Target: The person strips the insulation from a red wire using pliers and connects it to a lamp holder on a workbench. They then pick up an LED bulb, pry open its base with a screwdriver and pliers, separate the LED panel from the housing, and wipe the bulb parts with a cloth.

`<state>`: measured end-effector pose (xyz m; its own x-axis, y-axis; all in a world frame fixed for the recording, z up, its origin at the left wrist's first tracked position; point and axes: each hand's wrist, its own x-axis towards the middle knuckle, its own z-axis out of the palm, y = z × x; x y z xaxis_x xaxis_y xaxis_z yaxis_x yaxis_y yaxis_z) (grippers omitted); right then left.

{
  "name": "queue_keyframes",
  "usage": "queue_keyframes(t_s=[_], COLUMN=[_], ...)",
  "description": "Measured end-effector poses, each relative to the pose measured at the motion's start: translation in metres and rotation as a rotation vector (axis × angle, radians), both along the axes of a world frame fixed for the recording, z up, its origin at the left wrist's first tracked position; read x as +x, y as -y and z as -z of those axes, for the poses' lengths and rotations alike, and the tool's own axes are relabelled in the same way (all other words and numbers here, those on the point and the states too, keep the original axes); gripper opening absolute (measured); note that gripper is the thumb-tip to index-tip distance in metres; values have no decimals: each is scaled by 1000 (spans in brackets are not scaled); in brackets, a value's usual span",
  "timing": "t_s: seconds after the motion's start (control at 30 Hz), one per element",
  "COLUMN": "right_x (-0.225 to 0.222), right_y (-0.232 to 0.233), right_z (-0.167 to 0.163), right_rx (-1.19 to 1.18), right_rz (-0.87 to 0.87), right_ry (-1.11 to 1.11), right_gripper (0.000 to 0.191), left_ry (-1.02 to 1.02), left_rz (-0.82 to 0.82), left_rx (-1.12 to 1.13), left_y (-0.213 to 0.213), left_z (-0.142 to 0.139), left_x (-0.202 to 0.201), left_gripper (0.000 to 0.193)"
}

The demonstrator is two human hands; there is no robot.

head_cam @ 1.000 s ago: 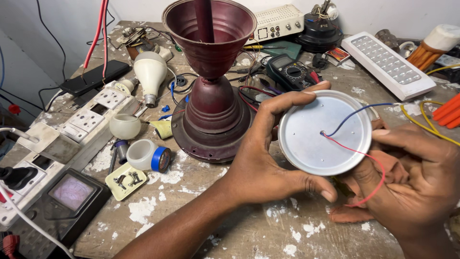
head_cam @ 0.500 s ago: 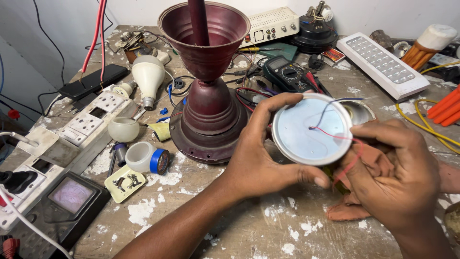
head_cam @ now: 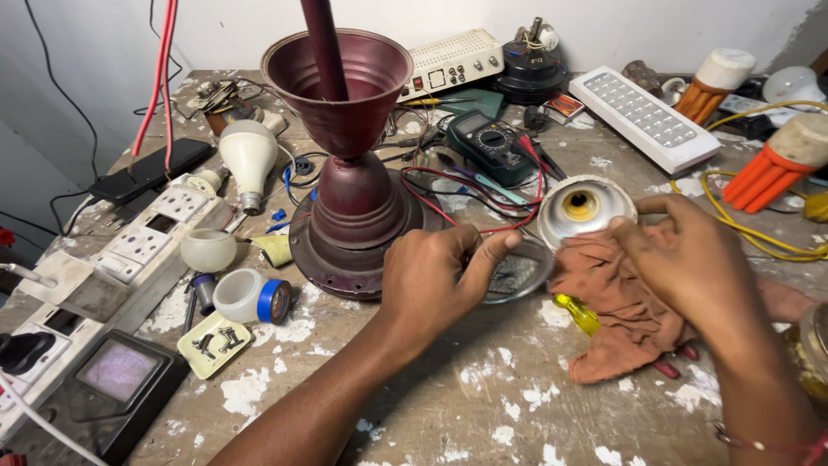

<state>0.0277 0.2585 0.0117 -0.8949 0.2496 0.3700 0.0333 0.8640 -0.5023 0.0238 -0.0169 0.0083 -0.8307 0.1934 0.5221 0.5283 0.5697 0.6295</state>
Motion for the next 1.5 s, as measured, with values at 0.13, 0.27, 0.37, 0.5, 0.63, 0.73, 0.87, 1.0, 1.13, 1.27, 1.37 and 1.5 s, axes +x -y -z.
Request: queue_keyframes(t_s=[0.13, 0.27, 0.37, 0.5, 0.63, 0.73, 0.87, 1.0, 1.13, 1.27, 1.37, 1.5], right_x=[-4, -6, -5, 3, 11, 14, 14, 10, 6, 4, 6, 17], right_y=[-6, -8, -6, -3, 5, 10, 9, 3, 2, 5, 4, 9], right_z=[11, 17, 17, 10, 2, -1, -5, -5, -3, -4, -11, -19], right_rx=[63, 165, 169, 119, 6, -29, -15, -161, -402, -737, -975, -1177], right_rz=[49, -12, -6, -21, -122, -143, -166, -215, -236, -268, -335, -491], right_ry=[69, -128, -252, -410, -516, -489, -467, -422, -306, -189, -120, 53], right_gripper=[39, 28, 24, 21, 19, 15, 16, 16, 16, 16, 18, 28], left_ry=[-24, -73, -118, -156, -207, -196, -123, -154, -221, -80, -61, -94], left_rz=[36, 158, 131, 108, 114, 107, 69, 170, 437, 583, 547, 399], left_rx=[-74, -263, -360, -391, -343, -427, -516, -148, 24, 215, 214, 167], left_y=[1, 5, 2, 1, 2, -2, -12, -23, -37, -46, -43, -36], left_z=[-1, -1, 0, 5, 11, 13, 9, 0, -8, -8, -2, 3], left_x=[-3, -4, -1, -3, -6, -7, -9, -16, -33, -45, -48, -51], left_gripper=[49, 48, 46, 38, 28, 26, 30, 87, 114, 118, 116, 107])
